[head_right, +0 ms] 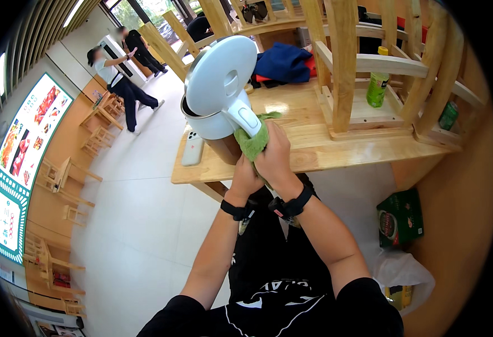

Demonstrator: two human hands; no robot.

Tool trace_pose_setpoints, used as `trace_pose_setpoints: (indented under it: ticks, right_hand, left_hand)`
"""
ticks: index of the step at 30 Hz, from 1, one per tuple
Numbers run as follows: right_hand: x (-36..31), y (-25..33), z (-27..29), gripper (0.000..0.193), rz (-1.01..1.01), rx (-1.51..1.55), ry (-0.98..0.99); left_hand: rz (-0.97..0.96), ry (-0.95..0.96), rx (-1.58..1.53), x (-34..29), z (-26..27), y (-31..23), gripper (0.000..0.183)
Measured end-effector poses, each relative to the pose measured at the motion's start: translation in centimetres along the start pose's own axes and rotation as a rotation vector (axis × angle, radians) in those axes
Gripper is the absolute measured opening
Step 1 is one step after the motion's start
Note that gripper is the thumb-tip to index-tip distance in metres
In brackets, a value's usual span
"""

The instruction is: The person wipes the exterior and interior of a white kettle with a green cloth while sitting at a table in a restaurant dining area.

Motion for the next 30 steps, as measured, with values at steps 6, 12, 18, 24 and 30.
trace_pose_setpoints:
  ticks: [6, 12, 18, 24, 30]
  right_hand:
    - [-0.4, 1.5, 0.9, 0.036, 0.156, -0.1, -0.133]
    - [0.7, -0.6, 1.7, 0.042, -0.084, 0.217, -0.275]
    - [4.3, -3.3, 3.2, 0.046, -0.011, 0.155, -0.151]
    - [10.5, -7.9, 3.2, 0.035, -0.075, 0.259, -0.109]
    - [13.8, -12.4, 2.0, 0.044, -0.086, 0.343, -0.077]
  left_hand:
    - [-0.093, -0.19, 0.273, -0.9, 1.1, -2.4, 0.04]
    - [-0.158, -0.377, 0.317, -0.5, 3.0, -6.8, 0.024]
    - [-0.037, -0.64, 0.524, -2.3, 9.4, -1.2, 0.075]
    - [0.203, -0.385, -0.503, 7.2, 10.7, 8.9, 0.134]
    - [0.262, -0.005, -0.744, 10.2, 5.8, 12.7, 0.14]
Point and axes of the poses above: each hand's wrist, its own x-axis towards the middle knuckle, its own z-axis out of the back of the hand, y = z × x, the point moved 6 cm from there along x, towards the middle knuckle, and after that the axes turned 3 degrees about y, right-handed, at the moved point
